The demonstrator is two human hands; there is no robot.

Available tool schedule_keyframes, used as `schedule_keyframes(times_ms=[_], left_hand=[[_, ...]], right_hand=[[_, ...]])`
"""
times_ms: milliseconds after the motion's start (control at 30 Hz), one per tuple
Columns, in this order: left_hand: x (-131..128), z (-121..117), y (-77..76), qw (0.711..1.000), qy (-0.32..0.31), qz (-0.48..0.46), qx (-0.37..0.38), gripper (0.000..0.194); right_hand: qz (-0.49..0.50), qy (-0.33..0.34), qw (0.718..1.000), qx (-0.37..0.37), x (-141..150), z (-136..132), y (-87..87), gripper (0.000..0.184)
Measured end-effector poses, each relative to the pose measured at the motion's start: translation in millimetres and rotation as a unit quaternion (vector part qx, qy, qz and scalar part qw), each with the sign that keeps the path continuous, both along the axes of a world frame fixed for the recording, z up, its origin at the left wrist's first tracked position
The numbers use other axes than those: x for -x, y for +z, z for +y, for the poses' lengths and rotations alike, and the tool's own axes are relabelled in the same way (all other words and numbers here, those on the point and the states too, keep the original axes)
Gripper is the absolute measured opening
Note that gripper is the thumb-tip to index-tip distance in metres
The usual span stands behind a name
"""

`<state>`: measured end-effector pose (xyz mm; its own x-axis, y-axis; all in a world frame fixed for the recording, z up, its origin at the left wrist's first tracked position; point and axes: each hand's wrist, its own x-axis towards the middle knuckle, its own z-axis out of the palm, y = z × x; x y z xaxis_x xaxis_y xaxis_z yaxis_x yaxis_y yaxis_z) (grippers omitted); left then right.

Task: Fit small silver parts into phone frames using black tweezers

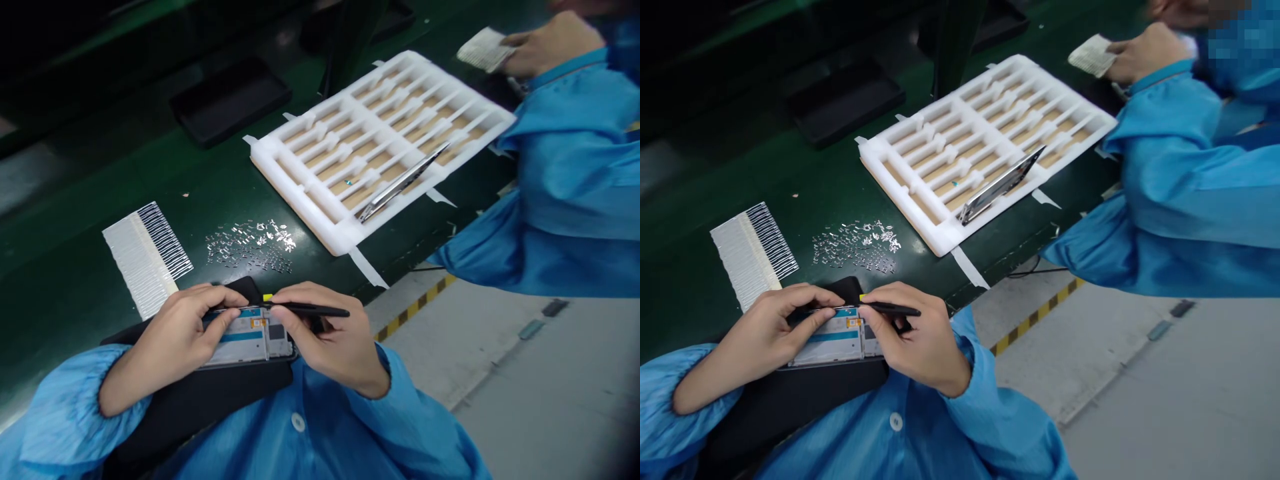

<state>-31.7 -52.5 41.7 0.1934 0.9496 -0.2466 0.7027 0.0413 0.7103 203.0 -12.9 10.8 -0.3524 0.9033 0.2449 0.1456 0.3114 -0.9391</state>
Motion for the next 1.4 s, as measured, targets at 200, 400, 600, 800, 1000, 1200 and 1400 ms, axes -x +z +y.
schedule_keyframes(times_ms=[200, 400, 600, 800, 1000, 1200, 1400], left_hand=[[0.0, 1.1, 1.1, 1.000, 0.002, -0.003, 0.015, 0.020], [1.0, 2.4, -1.4, 0.999, -0.032, 0.002, -0.026, 0.023], [2.5, 1.6, -3.8, 0.998, -0.048, 0.013, -0.035, 0.028], [1.8, 2.3, -2.9, 0.999, -0.033, 0.012, -0.017, 0.025], [1.3, 0.2, -2.4, 0.999, -0.034, 0.019, -0.019, 0.027], [1.6, 0.9, -1.6, 0.998, -0.057, 0.007, -0.034, 0.029], [1.3, 0.8, -1.6, 0.998, -0.053, 0.005, -0.036, 0.029]], right_hand=[[-0.013, 0.005, 1.000, 0.004, -0.3, 1.6, 0.3, 0.010], [-0.007, 0.002, 1.000, 0.007, -0.5, 1.3, -1.2, 0.010], [0.000, 0.004, 1.000, 0.016, -0.3, 0.5, -3.5, 0.011], [0.002, 0.003, 1.000, 0.013, -1.0, 1.3, -2.9, 0.012], [0.005, 0.006, 1.000, 0.005, -0.7, 2.2, -2.3, 0.012], [0.011, 0.006, 1.000, -0.004, -0.4, 3.8, -2.1, 0.011], [0.033, -0.006, 0.999, -0.034, -2.3, -5.9, 0.3, 0.018]])
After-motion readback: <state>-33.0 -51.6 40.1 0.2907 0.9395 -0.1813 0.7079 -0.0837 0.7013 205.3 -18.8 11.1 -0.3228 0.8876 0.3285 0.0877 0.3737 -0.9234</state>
